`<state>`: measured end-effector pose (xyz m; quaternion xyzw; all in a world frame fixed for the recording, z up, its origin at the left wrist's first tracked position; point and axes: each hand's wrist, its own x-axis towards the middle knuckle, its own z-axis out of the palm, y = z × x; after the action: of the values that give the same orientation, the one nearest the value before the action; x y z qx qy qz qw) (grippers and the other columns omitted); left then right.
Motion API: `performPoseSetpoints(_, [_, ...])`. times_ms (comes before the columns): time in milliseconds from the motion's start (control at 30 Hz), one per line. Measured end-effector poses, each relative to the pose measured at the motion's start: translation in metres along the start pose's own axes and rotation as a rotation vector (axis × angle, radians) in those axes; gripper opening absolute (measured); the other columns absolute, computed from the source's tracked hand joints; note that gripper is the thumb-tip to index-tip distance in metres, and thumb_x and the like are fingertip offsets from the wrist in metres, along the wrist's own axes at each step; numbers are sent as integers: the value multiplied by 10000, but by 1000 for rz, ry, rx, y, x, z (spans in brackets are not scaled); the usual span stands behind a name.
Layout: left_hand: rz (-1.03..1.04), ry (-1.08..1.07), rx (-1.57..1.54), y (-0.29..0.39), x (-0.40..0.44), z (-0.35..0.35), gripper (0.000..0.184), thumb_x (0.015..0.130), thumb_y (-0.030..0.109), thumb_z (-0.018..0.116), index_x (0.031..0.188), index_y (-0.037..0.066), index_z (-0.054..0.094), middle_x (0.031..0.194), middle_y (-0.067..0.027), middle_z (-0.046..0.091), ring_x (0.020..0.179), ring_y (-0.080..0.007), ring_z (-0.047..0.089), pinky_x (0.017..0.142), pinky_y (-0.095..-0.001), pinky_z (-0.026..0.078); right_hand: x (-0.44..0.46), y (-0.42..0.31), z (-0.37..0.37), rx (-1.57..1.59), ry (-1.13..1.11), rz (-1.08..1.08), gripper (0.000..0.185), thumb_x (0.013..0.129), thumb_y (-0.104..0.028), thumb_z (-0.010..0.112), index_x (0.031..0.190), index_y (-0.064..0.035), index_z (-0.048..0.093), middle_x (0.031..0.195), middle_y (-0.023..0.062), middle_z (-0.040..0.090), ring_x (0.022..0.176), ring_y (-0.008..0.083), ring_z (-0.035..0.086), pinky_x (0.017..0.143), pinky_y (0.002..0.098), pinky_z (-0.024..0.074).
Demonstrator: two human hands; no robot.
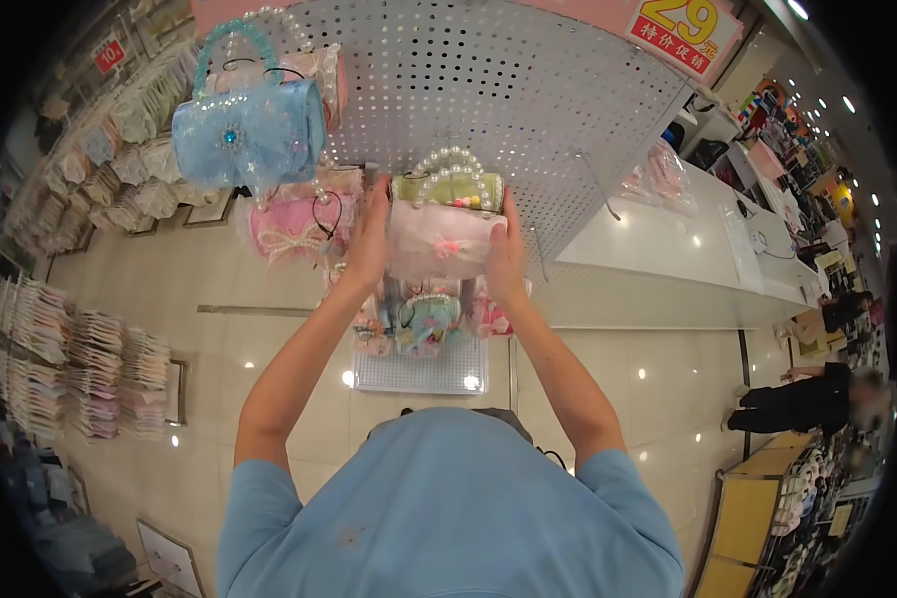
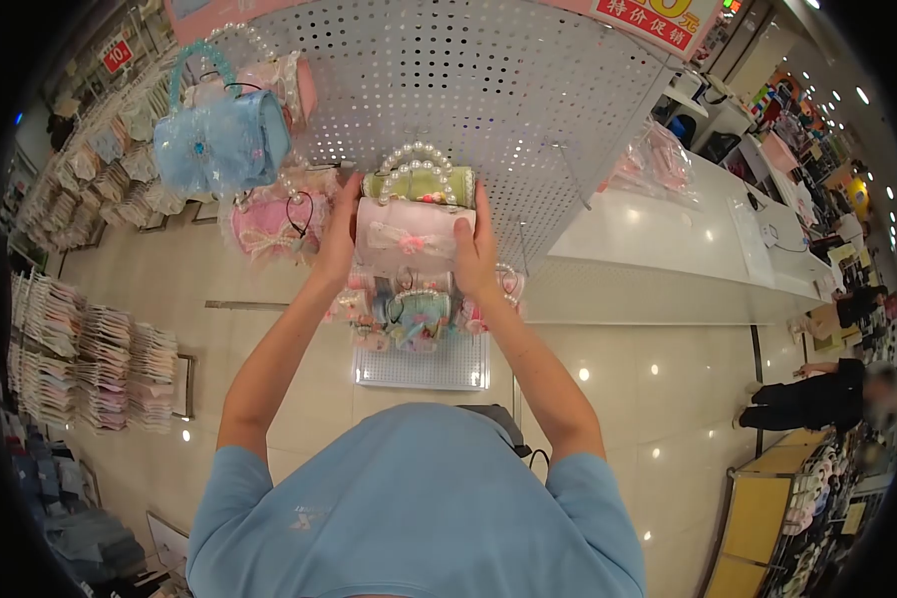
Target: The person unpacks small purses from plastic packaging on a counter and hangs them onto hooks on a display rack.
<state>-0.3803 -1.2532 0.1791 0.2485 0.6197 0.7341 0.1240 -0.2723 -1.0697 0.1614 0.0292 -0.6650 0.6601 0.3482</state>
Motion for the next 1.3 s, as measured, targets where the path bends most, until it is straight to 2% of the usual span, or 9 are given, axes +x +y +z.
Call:
performPoseSetpoints(100, [10, 1, -2, -3, 1, 5, 666, 1072, 446, 260, 1539, -24, 202, 1611, -177, 200, 1492, -261, 183, 1208, -344, 125, -6, 6, 8, -75, 11, -9, 733, 1011, -309, 492, 1531, 75, 147, 1605, 223, 187, 1486, 304, 198, 1200, 373, 145])
performPoseSetpoints(200, [18, 14, -6, -6, -4, 10, 660, 1073, 442, 265, 1543, -16, 200, 1610, -161, 206, 1487, -250, 190, 1205, -341, 130, -5, 1, 9, -75, 46, 13, 740, 1013, -325, 487, 1523, 91, 150, 1607, 231, 175, 1496, 311, 163, 1206, 375, 117])
performPoseSetpoints(300, [30, 34, -8, -4, -8, 16, 654, 1075, 438, 270, 1547, -9, 198, 1609, -145, 212, 1482, -240, 196, 1202, -338, 135, 5, -1, 7, -66, 13, -46, 750, 1013, -338, 486, 1521, 97, 148, 1607, 235, 168, 1500, 312, 151, 1209, 380, 109])
performPoseSetpoints(400, [45, 54, -10, -3, -12, 21, 648, 1076, 433, 275, 1550, -2, 197, 1608, -128, 219, 1477, -229, 202, 1199, -336, 140, 7, -13, 1, -40, -39, 36, 754, 1013, -347, 483, 1520, 99, 148, 1607, 239, 164, 1502, 315, 143, 1211, 384, 104])
performPoseSetpoints(533, [66, 77, -15, -6, -13, 24, 643, 1078, 429, 280, 1554, 5, 195, 1607, -112, 225, 1472, -218, 208, 1196, -333, 145, 8, -7, -2, -69, -45, -10, 751, 1016, -351, 474, 1520, 100, 146, 1607, 241, 162, 1502, 318, 140, 1211, 387, 105])
performPoseSetpoints(600, [68, 95, 29, -13, -13, 21, 626, 1083, 410, 271, 1553, 3, 198, 1590, -107, 263, 1449, -211, 258, 1188, -327, 179, 8, -8, -4, -125, -59, -13, 746, 1019, -352, 463, 1519, 101, 146, 1606, 243, 162, 1502, 320, 140, 1211, 388, 106])
performPoseSetpoints(933, [47, 114, -42, -9, -15, 25, 615, 1086, 392, 264, 1551, -5, 196, 1599, -112, 242, 1461, -210, 235, 1192, -328, 173, 14, -10, -5, -128, -78, -37, 731, 1029, -363, 427, 1518, 103, 148, 1606, 242, 163, 1504, 322, 133, 1212, 383, 99])
performPoseSetpoints(1133, [126, 120, 114, -9, -12, 19, 579, 1068, 294, 356, 1543, -8, 220, 1608, -140, 233, 1483, -227, 201, 1195, -331, 163, 13, -9, 0, -157, -69, -14, 733, 1039, -383, 404, 1511, 116, 146, 1607, 251, 150, 1505, 329, 122, 1213, 382, 91])
performPoseSetpoints(1300, [183, 103, 185, -4, -12, 13, 561, 1053, 226, 417, 1534, -7, 250, 1602, -147, 253, 1483, -233, 211, 1191, -334, 174, 11, -10, 8, -80, -72, 44, 778, 1043, -471, 331, 1515, 115, 130, 1560, 254, 257, 1434, 300, 281, 1165, 355, 219])
